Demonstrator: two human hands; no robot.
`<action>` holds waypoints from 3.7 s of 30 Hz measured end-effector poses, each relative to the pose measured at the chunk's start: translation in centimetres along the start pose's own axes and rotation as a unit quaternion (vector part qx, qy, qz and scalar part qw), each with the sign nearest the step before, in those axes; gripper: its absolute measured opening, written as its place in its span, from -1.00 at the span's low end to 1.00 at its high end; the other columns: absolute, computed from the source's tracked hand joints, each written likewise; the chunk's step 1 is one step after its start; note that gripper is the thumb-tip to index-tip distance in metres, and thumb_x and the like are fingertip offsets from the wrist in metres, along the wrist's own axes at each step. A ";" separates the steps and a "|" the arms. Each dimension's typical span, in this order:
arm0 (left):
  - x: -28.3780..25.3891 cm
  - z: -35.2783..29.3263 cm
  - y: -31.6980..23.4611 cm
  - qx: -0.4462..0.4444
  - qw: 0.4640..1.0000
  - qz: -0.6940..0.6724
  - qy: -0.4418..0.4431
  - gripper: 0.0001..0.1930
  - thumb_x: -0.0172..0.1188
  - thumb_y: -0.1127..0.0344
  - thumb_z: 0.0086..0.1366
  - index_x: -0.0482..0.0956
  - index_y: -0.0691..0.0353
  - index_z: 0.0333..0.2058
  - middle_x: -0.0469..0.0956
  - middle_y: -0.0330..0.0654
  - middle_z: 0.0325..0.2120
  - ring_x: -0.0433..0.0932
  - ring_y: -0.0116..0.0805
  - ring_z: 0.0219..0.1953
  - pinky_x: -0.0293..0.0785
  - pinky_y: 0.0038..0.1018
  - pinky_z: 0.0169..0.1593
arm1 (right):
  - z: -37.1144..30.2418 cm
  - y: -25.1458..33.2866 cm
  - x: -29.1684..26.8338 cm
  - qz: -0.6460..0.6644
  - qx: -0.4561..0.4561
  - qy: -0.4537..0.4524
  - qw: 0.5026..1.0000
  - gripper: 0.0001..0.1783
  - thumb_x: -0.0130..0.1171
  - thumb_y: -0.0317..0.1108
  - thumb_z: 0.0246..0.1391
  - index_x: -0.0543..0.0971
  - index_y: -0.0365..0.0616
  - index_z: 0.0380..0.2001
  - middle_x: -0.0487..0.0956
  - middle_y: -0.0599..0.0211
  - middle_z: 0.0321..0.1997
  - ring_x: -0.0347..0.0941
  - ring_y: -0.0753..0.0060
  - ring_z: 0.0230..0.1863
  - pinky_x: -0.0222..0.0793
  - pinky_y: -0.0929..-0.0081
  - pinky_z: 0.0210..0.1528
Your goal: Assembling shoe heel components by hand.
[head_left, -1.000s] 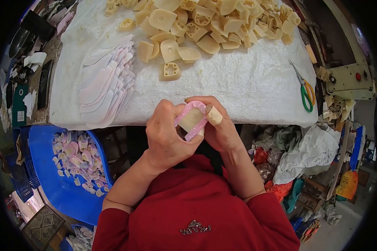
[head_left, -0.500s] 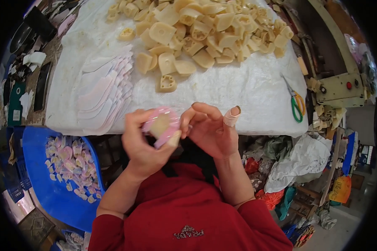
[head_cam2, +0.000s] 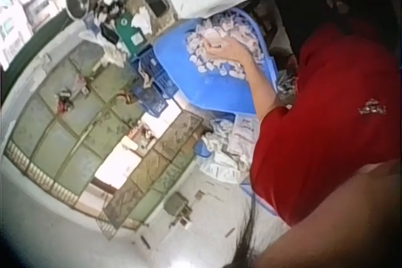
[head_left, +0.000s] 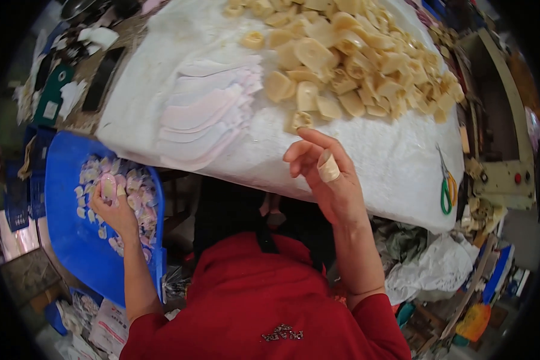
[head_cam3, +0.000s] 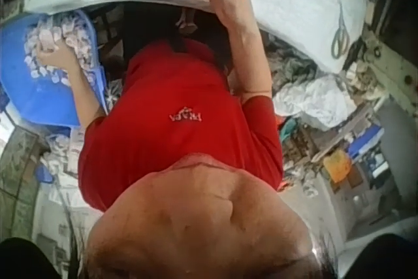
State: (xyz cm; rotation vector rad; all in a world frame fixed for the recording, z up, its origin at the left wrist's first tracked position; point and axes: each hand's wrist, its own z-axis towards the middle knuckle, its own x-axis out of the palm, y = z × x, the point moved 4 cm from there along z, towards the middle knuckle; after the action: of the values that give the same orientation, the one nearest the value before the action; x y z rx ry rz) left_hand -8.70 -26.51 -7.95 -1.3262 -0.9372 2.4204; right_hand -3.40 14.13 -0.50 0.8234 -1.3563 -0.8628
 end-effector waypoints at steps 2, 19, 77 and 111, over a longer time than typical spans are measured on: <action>-1.3 0.6 2.3 0.024 0.994 0.099 -0.035 -0.45 0.19 0.26 0.15 0.25 0.33 0.08 0.24 0.05 0.01 0.24 -0.07 0.07 0.14 -0.28 0.15 | 1.2 0.3 0.8 -0.058 -0.018 0.025 0.998 -0.54 0.03 -0.20 0.19 0.35 -0.19 0.09 0.48 0.33 -0.19 0.34 0.56 -0.21 0.26 0.55 -0.10; 3.2 0.8 -22.3 0.339 0.899 -0.196 0.195 -0.65 0.08 0.47 0.11 0.45 0.24 -0.07 0.51 -0.01 -0.22 0.47 -0.11 -0.16 0.21 -0.33 0.06 | 9.0 -0.3 8.8 -0.693 -0.257 0.004 0.674 -0.85 0.15 -0.47 -0.21 0.60 -0.03 -0.47 0.38 0.27 -0.14 0.20 0.18 -0.04 -0.01 0.23 -0.01; 9.6 -11.1 -24.3 -0.144 0.581 -0.585 0.548 -0.60 -0.18 0.29 0.41 0.27 0.42 0.11 0.51 -0.12 -0.32 0.43 -0.48 -0.30 0.32 -0.57 -0.23 | 0.7 2.5 -5.3 -0.697 -0.174 -0.209 0.664 -0.43 -0.02 -0.75 -0.31 0.47 -0.20 -0.09 0.36 0.07 -0.22 0.31 0.05 -0.18 0.30 0.30 -0.09; 6.0 -13.9 -26.9 -0.101 0.586 -0.601 0.534 -0.58 -0.18 0.21 0.40 0.35 0.46 0.04 0.44 -0.10 -0.03 0.46 -0.44 -0.06 0.40 -0.53 -0.04 | -4.5 3.0 0.7 -0.547 -0.405 -0.153 0.716 -0.52 0.20 -0.62 -0.29 0.48 -0.09 -0.17 0.53 0.29 -0.21 0.29 0.23 -0.30 0.25 0.35 -0.27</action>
State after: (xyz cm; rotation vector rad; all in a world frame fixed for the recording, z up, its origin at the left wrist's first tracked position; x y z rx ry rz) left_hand -3.43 2.98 -0.41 -1.1743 -1.0789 0.3176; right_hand 1.23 14.93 2.25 0.7222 -0.4503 -2.4004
